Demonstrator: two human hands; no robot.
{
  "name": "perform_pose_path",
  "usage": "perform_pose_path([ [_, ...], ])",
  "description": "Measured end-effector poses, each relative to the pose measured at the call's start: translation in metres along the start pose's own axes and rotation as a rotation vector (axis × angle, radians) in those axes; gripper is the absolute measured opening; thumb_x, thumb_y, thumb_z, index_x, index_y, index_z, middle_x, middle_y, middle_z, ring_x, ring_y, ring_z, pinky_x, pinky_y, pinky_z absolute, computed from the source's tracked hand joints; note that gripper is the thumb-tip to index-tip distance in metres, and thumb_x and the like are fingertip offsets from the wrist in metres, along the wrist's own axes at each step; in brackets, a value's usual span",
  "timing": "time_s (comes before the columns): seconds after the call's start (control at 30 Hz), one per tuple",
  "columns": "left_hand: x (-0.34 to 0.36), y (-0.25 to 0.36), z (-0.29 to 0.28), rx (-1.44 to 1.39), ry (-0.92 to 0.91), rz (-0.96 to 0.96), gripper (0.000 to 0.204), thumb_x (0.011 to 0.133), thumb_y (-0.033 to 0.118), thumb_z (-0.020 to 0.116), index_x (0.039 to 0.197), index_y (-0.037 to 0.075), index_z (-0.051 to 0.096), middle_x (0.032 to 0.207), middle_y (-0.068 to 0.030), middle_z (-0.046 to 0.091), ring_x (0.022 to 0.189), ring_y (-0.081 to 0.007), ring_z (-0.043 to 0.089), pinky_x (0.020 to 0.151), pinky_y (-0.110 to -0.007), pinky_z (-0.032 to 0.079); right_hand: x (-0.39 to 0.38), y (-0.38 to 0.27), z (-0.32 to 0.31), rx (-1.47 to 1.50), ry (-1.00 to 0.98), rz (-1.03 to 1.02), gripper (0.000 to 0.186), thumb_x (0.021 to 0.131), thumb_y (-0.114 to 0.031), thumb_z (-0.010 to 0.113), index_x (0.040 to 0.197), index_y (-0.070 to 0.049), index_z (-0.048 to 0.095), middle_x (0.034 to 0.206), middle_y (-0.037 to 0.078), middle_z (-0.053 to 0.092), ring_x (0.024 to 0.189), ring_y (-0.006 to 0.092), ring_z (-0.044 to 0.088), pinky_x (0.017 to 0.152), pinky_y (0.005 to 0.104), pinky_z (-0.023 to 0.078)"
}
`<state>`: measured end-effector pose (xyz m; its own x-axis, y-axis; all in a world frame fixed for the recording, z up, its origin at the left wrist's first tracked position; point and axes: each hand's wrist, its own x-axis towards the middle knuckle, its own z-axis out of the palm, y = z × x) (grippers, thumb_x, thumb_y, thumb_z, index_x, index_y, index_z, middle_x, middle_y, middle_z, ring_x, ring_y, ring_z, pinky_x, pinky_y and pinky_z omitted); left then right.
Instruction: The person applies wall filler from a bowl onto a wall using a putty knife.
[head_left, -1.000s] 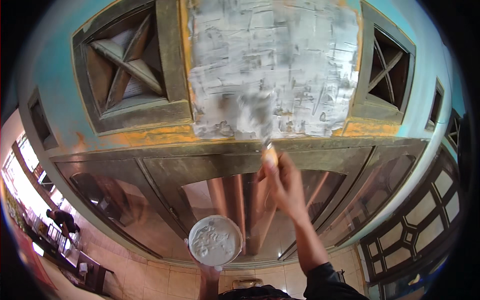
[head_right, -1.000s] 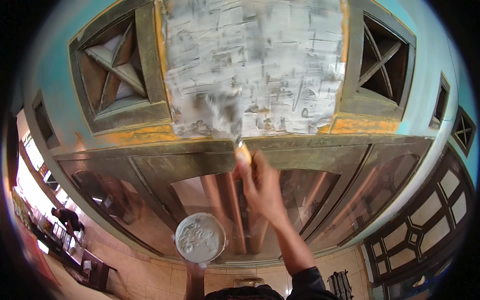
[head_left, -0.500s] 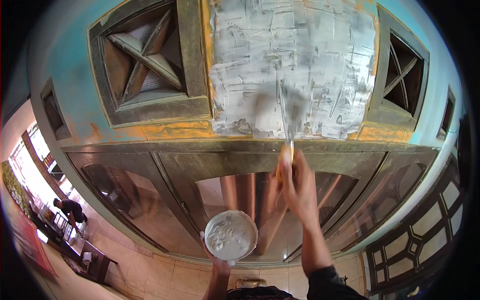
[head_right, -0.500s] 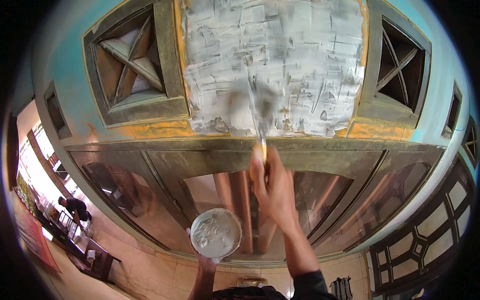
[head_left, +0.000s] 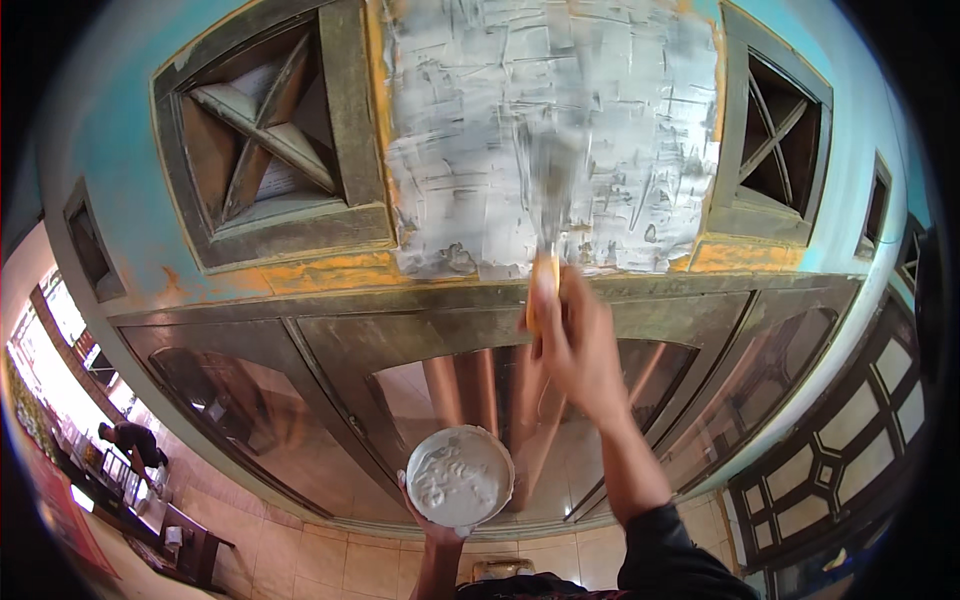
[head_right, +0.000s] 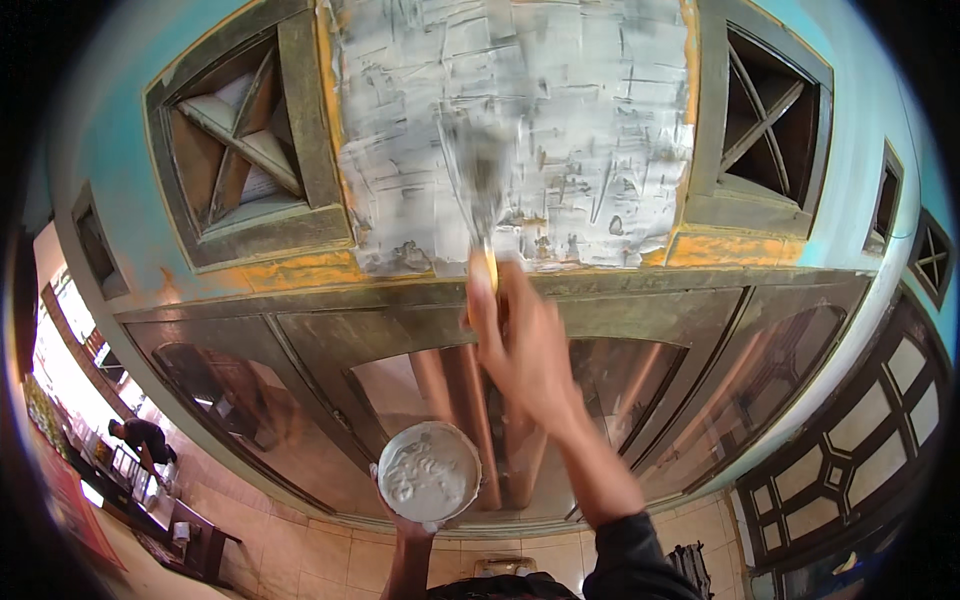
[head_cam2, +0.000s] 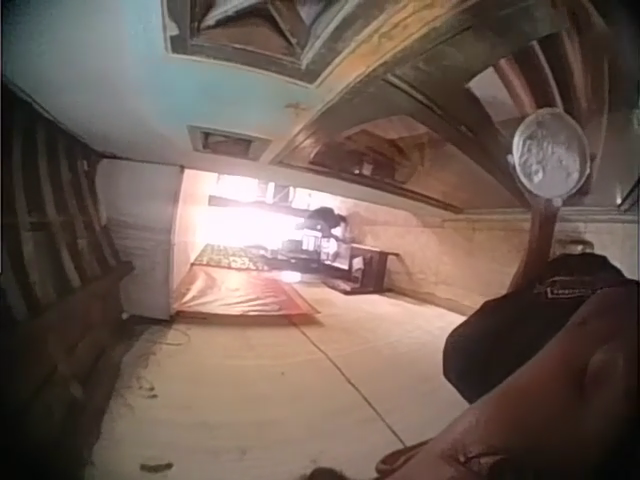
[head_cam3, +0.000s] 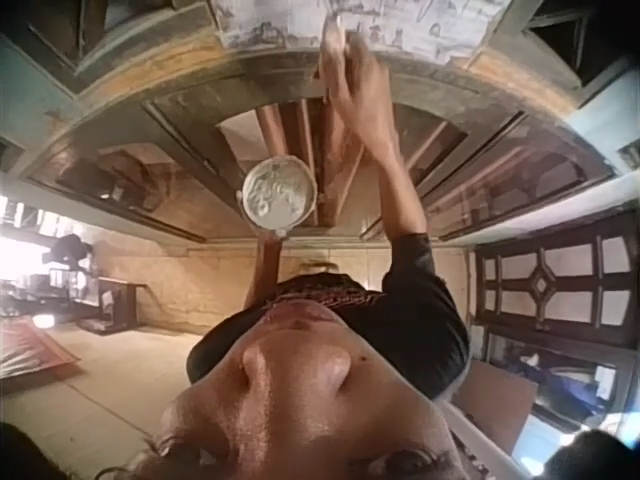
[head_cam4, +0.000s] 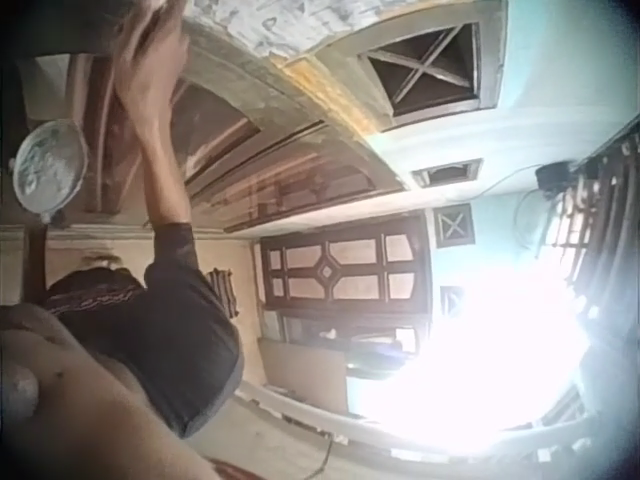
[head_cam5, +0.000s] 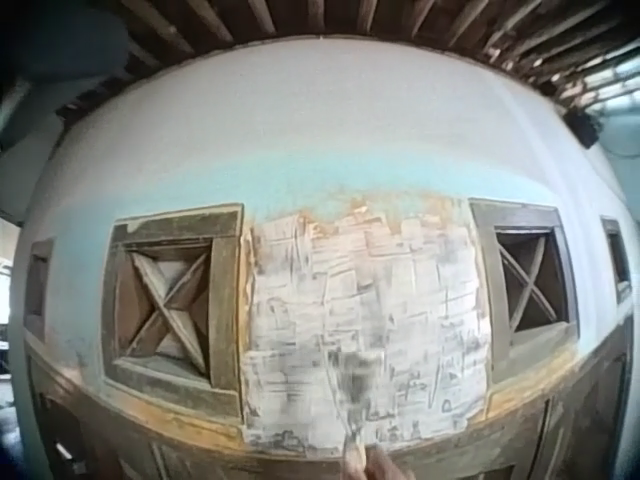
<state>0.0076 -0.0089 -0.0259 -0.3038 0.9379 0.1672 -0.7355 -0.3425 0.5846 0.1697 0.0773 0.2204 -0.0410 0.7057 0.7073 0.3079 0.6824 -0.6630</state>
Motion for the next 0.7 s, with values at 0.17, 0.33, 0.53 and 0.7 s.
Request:
perform_pose_path([
  [0.17, 0.001, -0.001, 0.013, -0.122, 0.038, -0.203, 0.072, 0.088, 0.067, 0.035, 0.132, 0.012, 0.048, 0.132, -0.0105, 0.049, 0.118, -0.0332, 0.048, 0.100, -0.051, 0.040, 0.081, -0.042, -0.031, -0.122, -0.054, 0.011, 0.036, 0.099, -0.034, 0.043, 0.090, 0.000, 0.051, 0.061, 0.015, 0.062, 0.051, 0.0261, 0.062, 0.052, 0.0361, 0.047],
  [0.33, 0.004, 0.010, 0.013, -0.380, 0.034, -0.237, 0.071, 0.091, 0.065, 0.030, 0.131, 0.010, 0.048, 0.131, -0.0113, 0.051, 0.118, -0.0315, 0.048, 0.098, -0.052, 0.043, 0.022, 0.002, -0.009, -0.095, -0.130, 0.101, 0.039, 0.098, -0.036, 0.043, 0.093, 0.001, 0.053, 0.061, 0.016, 0.061, 0.053, 0.0297, 0.062, 0.057, 0.0407, 0.048],
  [0.53, -0.006, -0.005, -0.004, 0.243, -0.097, 0.308, 0.063, 0.091, 0.050, 0.046, 0.142, 0.020, 0.024, 0.142, -0.0142, 0.034, 0.123, -0.0351, 0.043, 0.097, -0.057, 0.043, -0.003, -0.011, -0.018, 0.096, -0.124, 0.066, 0.034, 0.099, -0.032, 0.045, 0.093, 0.002, 0.050, 0.065, 0.013, 0.063, 0.049, 0.0186, 0.059, 0.049, 0.0318, 0.045],
  [0.7, 0.002, -0.029, -0.025, 0.280, 0.025, 0.328, 0.065, 0.094, 0.059, 0.030, 0.138, 0.012, 0.038, 0.135, -0.0123, 0.046, 0.118, -0.0321, 0.048, 0.097, -0.052, 0.044, 0.093, -0.046, -0.028, 0.062, -0.141, -0.124, 0.038, 0.100, -0.035, 0.042, 0.093, 0.001, 0.049, 0.064, 0.011, 0.064, 0.044, 0.0178, 0.057, 0.046, 0.0327, 0.046],
])
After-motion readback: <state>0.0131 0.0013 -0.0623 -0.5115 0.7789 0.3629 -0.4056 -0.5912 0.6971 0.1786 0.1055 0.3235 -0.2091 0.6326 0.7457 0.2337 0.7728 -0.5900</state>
